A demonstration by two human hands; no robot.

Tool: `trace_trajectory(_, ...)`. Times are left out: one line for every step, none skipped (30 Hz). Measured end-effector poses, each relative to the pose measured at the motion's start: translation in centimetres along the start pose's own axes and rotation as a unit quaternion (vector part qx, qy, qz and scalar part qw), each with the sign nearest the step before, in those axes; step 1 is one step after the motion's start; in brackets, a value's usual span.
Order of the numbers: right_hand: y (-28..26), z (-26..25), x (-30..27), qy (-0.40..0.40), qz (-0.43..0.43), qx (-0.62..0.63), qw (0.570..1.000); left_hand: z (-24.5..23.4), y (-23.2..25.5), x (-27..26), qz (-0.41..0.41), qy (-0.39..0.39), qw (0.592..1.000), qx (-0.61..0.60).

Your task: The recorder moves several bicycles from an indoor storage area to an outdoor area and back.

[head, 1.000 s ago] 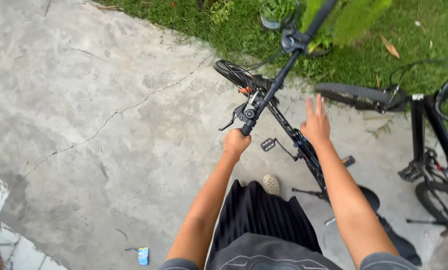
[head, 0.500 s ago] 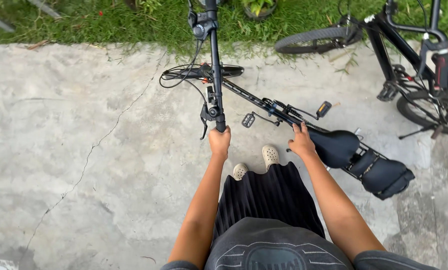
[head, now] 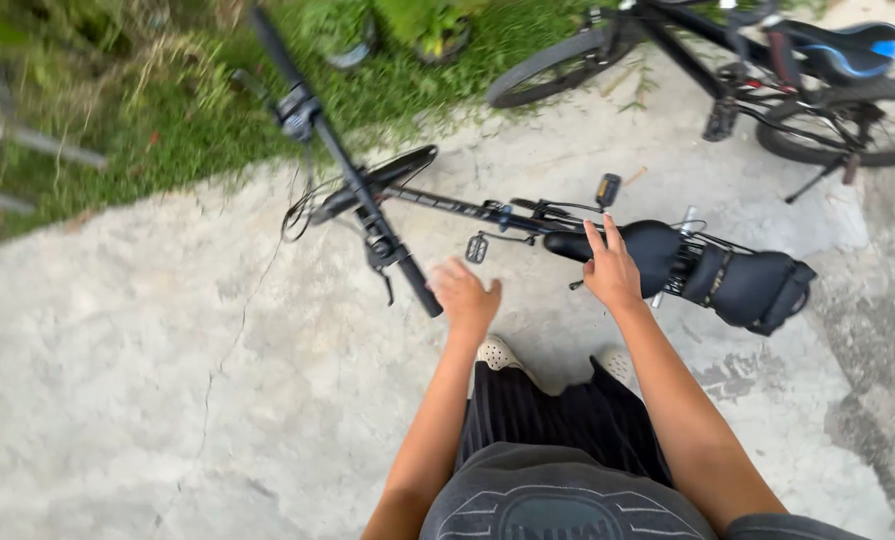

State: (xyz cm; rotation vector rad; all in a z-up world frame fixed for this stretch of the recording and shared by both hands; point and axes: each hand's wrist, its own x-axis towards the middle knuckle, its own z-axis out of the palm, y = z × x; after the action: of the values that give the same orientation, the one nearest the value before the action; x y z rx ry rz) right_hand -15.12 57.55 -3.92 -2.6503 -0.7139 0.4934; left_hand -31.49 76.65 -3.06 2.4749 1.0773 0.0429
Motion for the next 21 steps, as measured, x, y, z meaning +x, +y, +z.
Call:
trace_trajectory(1.0,-1.6,-0.6,0.009,0.012,0.007,1.000,0.9,3.1,-0.1,0.016,-0.003,1.000,0.005)
trace_trajectory(2.1,-3.0,-1.7,0.032,0.021,0.046,0.998,2.0,6.1,-0.8,0.072,-0.031,0.986,-0.150)
trace_trajectory(3.4,-4.5,-2.7,0.056,0.030,0.084,0.994,3.2,9.3,-1.7,0.123,-0.062,0.944,-0.300)
trace_trajectory(5.9,-5.0,-3.6,0.068,0.046,0.089,0.993,4.7,12.3,-2.0,0.140,-0.074,0.942,-0.296)
trace_trajectory(8.5,-5.5,-4.6,0.108,0.032,0.096,0.989,6.3,15.5,-2.5,0.177,-0.096,0.930,-0.308)
trace_trajectory(11.8,-6.3,-5.9,0.150,0.023,0.097,0.984,8.4,19.4,-3.4,0.216,-0.122,0.913,-0.323)
trace_trajectory(14.0,-8.1,-7.1,0.165,0.044,0.095,0.981,10.3,22.7,-4.0,0.235,-0.138,0.907,-0.323)
trace_trajectory(16.6,-10.0,-9.5,0.177,0.055,0.133,0.974,12.4,26.0,-5.9,0.284,-0.143,0.885,-0.341)
trace_trajectory(19.2,-11.9,-12.0,0.191,0.065,0.170,0.965,14.5,29.3,-8.1,0.333,-0.149,0.859,-0.359)
trace_trajectory(23.3,-12.6,-14.7,0.206,0.085,0.164,0.961,16.0,33.0,-10.0,0.349,-0.166,0.848,-0.364)
trace_trajectory(27.3,-13.4,-17.4,0.223,0.097,0.137,0.960,17.5,36.8,-12.0,0.331,-0.219,0.829,-0.395)
trace_trajectory(31.1,-14.4,-18.7,0.246,0.104,0.115,0.957,18.8,41.1,-12.7,0.318,-0.268,0.808,-0.418)
trace_trajectory(35.3,-16.6,-19.7,0.268,0.120,0.112,0.949,20.9,45.1,-14.1,0.340,-0.280,0.796,-0.414)
trace_trajectory(38.6,-17.7,-22.6,0.274,0.177,0.110,0.939,22.8,47.5,-17.1,0.316,-0.347,0.769,-0.435)
trace_trajectory(41.6,-18.5,-25.6,0.278,0.233,0.109,0.925,24.8,49.7,-20.1,0.287,-0.412,0.738,-0.450)
trace_trajectory(44.2,-19.3,-28.0,0.291,0.262,0.108,0.914,26.3,52.3,-22.3,0.300,-0.438,0.724,-0.441)
trace_trajectory(46.7,-20.0,-30.2,0.328,0.289,0.116,0.892,27.8,54.9,-24.5,0.300,-0.474,0.695,-0.450)
trace_trajectory(48.9,-20.8,-32.5,0.359,0.312,0.123,0.871,29.1,57.1,-26.9,0.293,-0.508,0.667,-0.460)
trace_trajectory(50.6,-20.4,-34.7,0.367,0.336,0.120,0.859,30.1,58.8,-28.7,0.299,-0.529,0.654,-0.451)
trace_trajectory(52.7,-20.4,-36.3,0.397,0.335,0.130,0.844,31.3,61.3,-30.0,0.327,-0.535,0.647,-0.434)
trace_trajectory(54.8,-20.3,-37.8,0.428,0.334,0.139,0.829,32.5,63.7,-31.3,0.356,-0.539,0.639,-0.417)
